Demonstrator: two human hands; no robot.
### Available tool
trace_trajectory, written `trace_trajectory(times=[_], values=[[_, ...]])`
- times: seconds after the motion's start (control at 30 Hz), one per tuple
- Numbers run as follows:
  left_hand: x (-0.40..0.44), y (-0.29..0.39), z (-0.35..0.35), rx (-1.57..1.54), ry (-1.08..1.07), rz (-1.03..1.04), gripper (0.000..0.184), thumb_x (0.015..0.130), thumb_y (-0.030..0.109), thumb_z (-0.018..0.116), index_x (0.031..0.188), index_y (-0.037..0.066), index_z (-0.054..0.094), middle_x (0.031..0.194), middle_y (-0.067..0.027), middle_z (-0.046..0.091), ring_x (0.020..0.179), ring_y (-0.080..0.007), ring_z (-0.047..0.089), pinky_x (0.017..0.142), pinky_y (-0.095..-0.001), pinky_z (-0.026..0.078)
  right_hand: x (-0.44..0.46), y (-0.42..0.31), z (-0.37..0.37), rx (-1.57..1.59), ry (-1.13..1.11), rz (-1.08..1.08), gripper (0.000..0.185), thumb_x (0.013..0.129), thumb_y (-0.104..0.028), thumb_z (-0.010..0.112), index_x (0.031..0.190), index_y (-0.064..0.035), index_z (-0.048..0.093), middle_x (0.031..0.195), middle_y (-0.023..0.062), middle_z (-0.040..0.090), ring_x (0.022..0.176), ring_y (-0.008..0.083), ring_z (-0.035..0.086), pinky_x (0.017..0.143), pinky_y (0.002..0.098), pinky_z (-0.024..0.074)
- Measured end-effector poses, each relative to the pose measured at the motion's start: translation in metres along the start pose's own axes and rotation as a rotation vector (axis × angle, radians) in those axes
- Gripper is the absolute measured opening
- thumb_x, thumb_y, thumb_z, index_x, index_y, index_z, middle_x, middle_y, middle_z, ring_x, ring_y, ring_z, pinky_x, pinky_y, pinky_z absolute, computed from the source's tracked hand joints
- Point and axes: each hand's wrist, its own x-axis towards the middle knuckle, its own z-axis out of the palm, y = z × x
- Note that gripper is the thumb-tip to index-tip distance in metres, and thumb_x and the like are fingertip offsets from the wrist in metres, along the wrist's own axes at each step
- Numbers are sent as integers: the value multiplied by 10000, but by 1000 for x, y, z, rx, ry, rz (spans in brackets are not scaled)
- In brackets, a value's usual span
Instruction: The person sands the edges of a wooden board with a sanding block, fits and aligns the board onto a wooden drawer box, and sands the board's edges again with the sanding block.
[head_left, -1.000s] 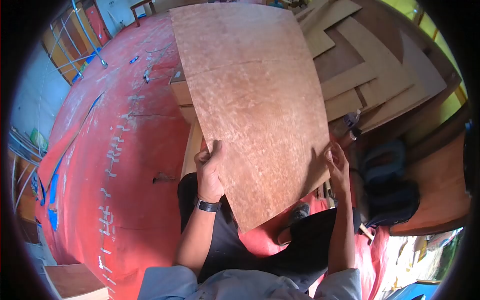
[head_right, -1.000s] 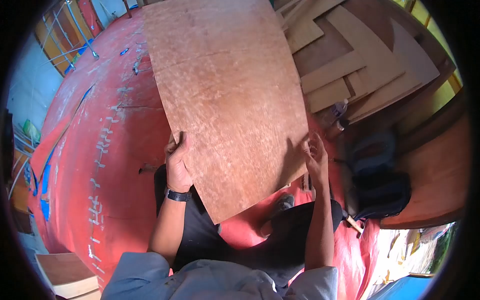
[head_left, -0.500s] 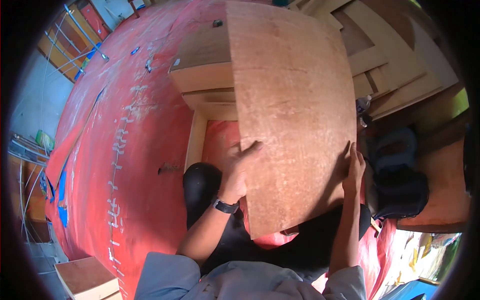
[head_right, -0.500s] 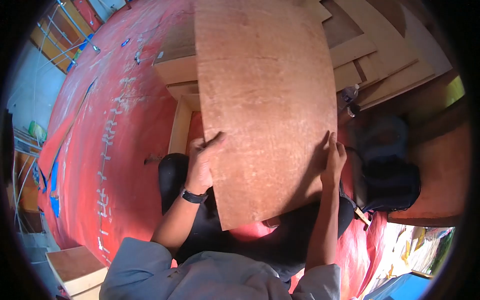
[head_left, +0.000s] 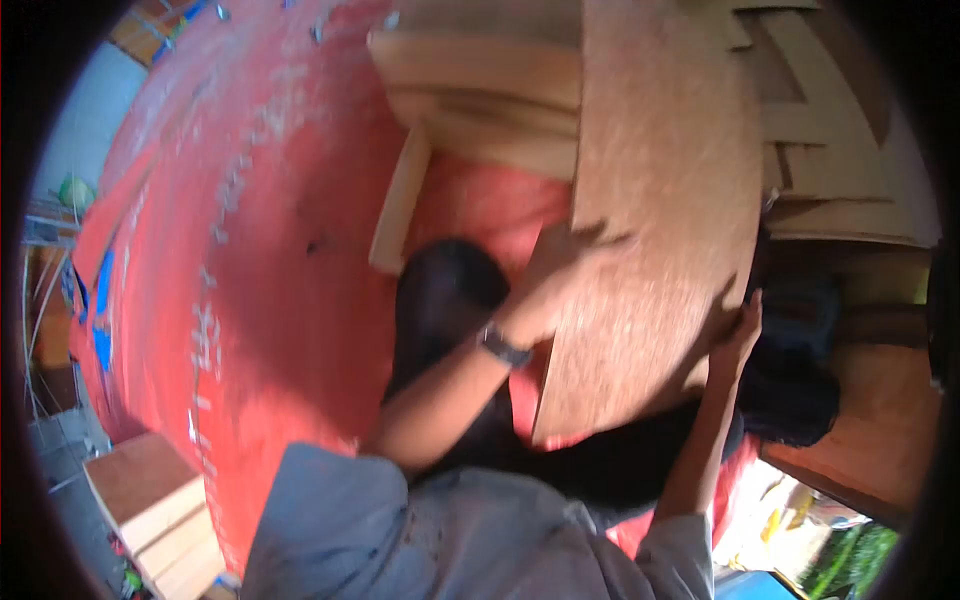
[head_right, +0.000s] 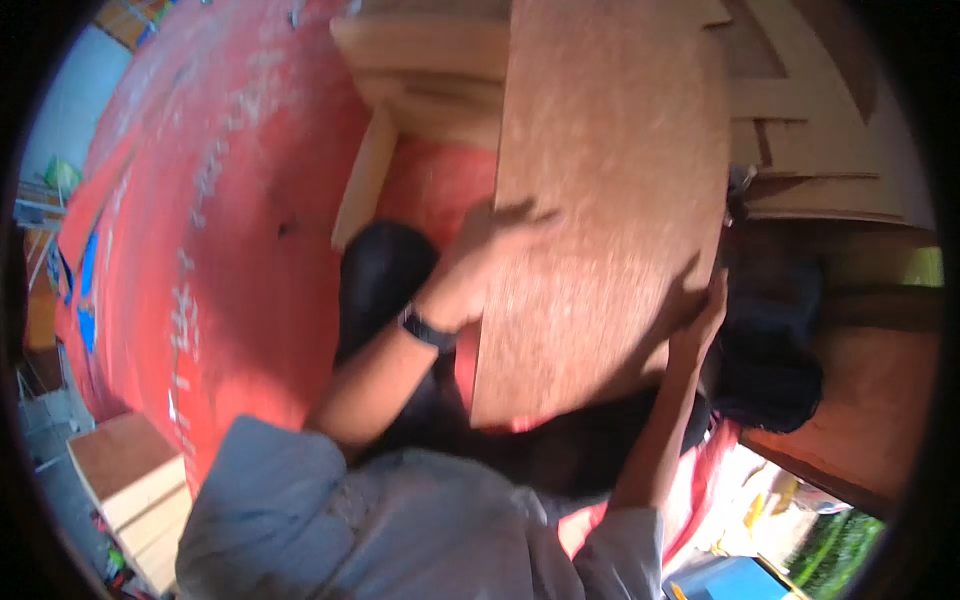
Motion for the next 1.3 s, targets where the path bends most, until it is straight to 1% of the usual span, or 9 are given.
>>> trace_trajectory(times=[0.17,0.2,0.3,0.4,0.53,0.67,1.0,1.07,1.3], values=[[16,7,0,194,-47,152,360,893,171,872,1132,-48,717,1054,-48,752,990,-95,662,926,-289,512,7,-44,22,330,105,440,609,1062,-522,527,1142,53,712,859,23,604,729,137,531,690,287,450],[15,10,2,159,-65,170,330,904,166,866,1128,-30,724,1029,-33,759,980,-76,658,910,-265,508,5,-41,22,288,95,357,595,1068,-501,525,1177,56,701,867,25,602,729,134,528,690,282,452],[23,1,0,177,-108,344,352,892,136,870,1176,-24,735,1053,-30,775,863,-85,661,748,-297,552,3,-36,26,194,100,144,526,1063,-405,540,1276,64,652,956,69,625,809,165,558,746,302,476],[22,-3,0,458,-103,218,335,872,171,892,1098,-19,733,986,-22,750,902,-79,638,750,-294,535,4,-44,19,-134,60,-71,533,1011,-377,614,1303,68,638,1094,140,630,953,258,585,860,370,486],[25,-18,0,302,-97,350,389,822,183,925,1049,-47,707,955,-65,744,907,-116,673,748,-314,562,21,-54,0,-589,-113,-505,581,941,-341,713,1339,73,620,1277,235,638,1145,384,621,1012,460,499],[17,-18,-14,195,-29,501,447,773,194,957,999,-76,681,925,-107,738,912,-153,707,746,-333,588,47,-30,2,-577,-144,-896,658,936,-374,751,1386,80,593,1365,295,640,1270,457,620,1080,522,507],[-17,-7,-30,168,92,757,590,702,198,996,1038,-151,660,1005,-215,769,960,-239,774,762,-355,636,52,-35,77,-523,0,-977,643,953,-325,717,1427,73,543,1400,297,611,1282,457,613,1068,530,524],[-49,14,-26,184,141,680,517,766,104,940,1148,-140,690,1056,-152,798,987,-149,738,923,-349,631,59,-35,79,-505,1,-981,641,957,-316,710,1436,72,533,1407,298,605,1284,457,611,1066,532,527],[-59,21,-30,192,118,758,564,765,144,957,1133,-162,657,1084,-167,771,1007,-192,738,876,-345,644,79,-28,83,-483,-23,-978,634,969,-282,686,1465,67,498,1432,300,584,1292,457,607,1057,538,539]])
